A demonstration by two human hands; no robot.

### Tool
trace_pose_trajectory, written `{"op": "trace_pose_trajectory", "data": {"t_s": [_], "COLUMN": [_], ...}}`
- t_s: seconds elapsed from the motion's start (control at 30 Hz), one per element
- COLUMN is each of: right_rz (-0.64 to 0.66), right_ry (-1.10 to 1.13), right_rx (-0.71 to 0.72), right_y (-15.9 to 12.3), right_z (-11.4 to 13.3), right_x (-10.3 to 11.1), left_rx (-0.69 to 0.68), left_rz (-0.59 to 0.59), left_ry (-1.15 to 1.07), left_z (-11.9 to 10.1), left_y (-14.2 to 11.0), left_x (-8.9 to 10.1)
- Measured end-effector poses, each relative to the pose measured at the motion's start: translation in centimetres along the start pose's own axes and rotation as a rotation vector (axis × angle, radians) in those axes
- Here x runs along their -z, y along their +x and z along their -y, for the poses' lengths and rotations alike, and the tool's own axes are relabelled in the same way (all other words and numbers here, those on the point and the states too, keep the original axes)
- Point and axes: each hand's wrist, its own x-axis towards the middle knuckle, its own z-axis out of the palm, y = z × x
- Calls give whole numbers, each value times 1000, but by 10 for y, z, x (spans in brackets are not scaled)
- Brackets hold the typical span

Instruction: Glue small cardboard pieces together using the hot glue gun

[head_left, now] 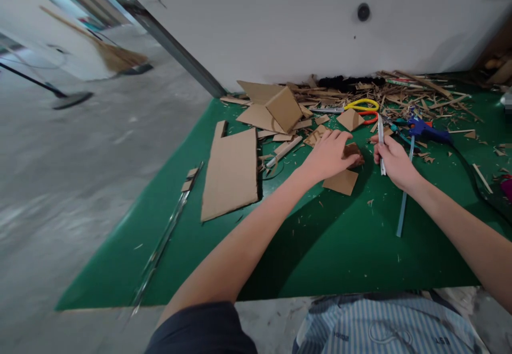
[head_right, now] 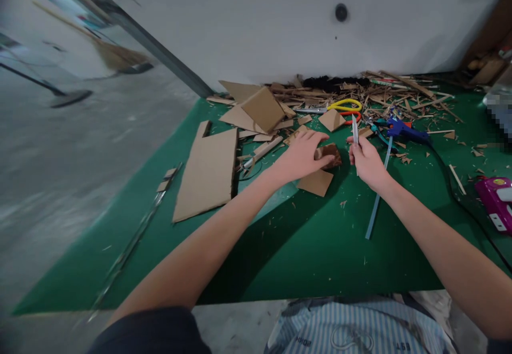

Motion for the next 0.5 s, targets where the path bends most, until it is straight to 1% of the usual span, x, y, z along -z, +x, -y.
{"op": "trace_pose_trajectory", "data": {"t_s": [0.07,0.23,0.33,0.4,0.43,0.5], "right_rz": [63,318,363,340,317,270], "right_ry": [-124,-386,-431,-383,-358,-347], "right_rx": [19,153,202,232,262,348], "right_y": [1,-5,-9,-10,-10,-10], "right_z": [-5,-4,-2,-2,-2,-2], "right_x": [3,9,7,4,2,-1], "left_rx": [31,63,60,73,82,109], "left_rz": [13,104,95,99,128,212], "left_ry": [23,80,27,-132,-269,-627], "left_z": [2,9,9,5,0,-11], "left_y": [0,0,0,1,1,2], "left_x": [0,4,10,13,12,6]}}
